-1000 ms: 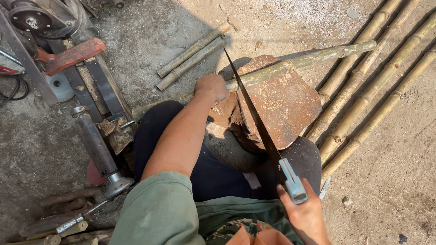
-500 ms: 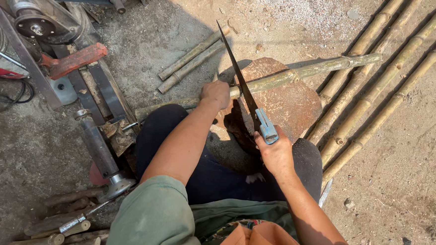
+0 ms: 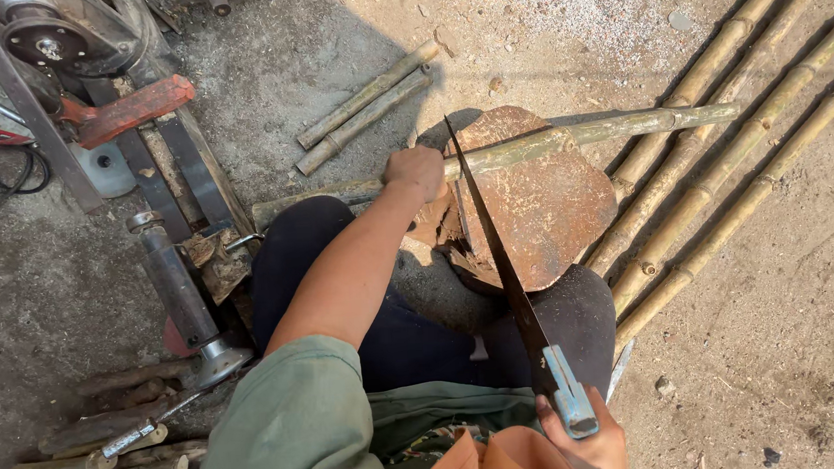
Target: The person uses a hand saw to cut bamboo poles into shorter segments. They position each pole on a wooden block, saw through it, and place the cut pieces aside. The process is repeated for multiple bamboo poles.
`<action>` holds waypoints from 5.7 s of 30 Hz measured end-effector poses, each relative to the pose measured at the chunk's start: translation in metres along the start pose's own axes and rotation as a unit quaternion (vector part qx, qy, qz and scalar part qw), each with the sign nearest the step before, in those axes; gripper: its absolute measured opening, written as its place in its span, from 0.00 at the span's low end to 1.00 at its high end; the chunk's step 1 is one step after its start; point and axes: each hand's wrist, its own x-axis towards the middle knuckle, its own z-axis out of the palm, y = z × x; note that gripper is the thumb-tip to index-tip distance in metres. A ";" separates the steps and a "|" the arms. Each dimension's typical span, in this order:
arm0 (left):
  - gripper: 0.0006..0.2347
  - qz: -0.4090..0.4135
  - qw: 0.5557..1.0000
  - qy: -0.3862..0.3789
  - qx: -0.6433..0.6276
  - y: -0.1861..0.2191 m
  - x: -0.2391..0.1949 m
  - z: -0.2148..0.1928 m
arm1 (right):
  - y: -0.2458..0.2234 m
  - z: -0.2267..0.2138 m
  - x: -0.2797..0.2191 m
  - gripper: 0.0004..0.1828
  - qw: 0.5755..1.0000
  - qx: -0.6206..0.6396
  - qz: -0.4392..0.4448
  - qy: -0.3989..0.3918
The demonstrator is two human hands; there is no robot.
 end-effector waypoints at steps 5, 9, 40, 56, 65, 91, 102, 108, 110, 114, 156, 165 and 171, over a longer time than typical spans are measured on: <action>0.08 -0.029 0.998 0.025 -0.045 -0.004 0.003 -0.010 | -0.039 0.060 0.107 0.19 0.982 -0.018 0.188 -0.011; 0.09 -0.020 0.999 -0.005 -0.047 -0.004 -0.016 -0.020 | -0.034 0.042 0.086 0.21 0.967 -0.017 0.252 -0.040; 0.08 -0.038 0.997 -0.015 -0.062 -0.002 -0.006 -0.018 | 0.013 0.057 0.106 0.24 0.996 -0.034 0.079 0.012; 0.10 -0.024 0.998 -0.035 -0.055 -0.002 -0.009 -0.020 | -0.003 0.053 0.090 0.26 0.991 -0.078 0.113 -0.001; 0.10 -0.034 0.996 -0.037 -0.071 -0.004 -0.001 -0.032 | 0.015 -0.008 0.009 0.23 0.988 -0.104 0.112 0.030; 0.10 -0.059 0.992 -0.027 -0.104 -0.002 -0.006 -0.025 | -0.010 0.051 0.123 0.25 0.990 -0.052 0.128 -0.023; 0.09 -0.037 0.998 -0.027 -0.046 0.000 0.008 -0.016 | -0.002 0.051 0.118 0.25 0.994 -0.062 0.094 -0.002; 0.11 -0.053 0.988 -0.113 -0.089 -0.002 0.004 -0.038 | 0.005 0.033 0.087 0.23 0.987 -0.080 0.136 -0.024; 0.09 -0.044 0.991 -0.087 -0.092 -0.003 0.002 -0.038 | 0.033 -0.003 0.033 0.23 0.993 -0.084 0.081 -0.003; 0.09 -0.036 0.994 -0.079 -0.071 -0.001 0.000 -0.032 | 0.046 -0.015 0.016 0.23 0.994 -0.054 0.099 -0.006; 0.11 -0.077 0.992 -0.073 -0.064 0.003 0.003 -0.029 | -0.011 0.071 0.149 0.23 0.987 -0.062 0.139 -0.045; 0.10 -0.061 0.990 -0.100 -0.083 0.001 0.001 -0.040 | 0.050 -0.018 0.015 0.26 0.977 -0.141 0.154 -0.030; 0.11 -0.073 0.992 -0.033 -0.101 0.001 0.003 -0.040 | -0.004 0.058 0.144 0.24 0.992 -0.047 0.112 -0.016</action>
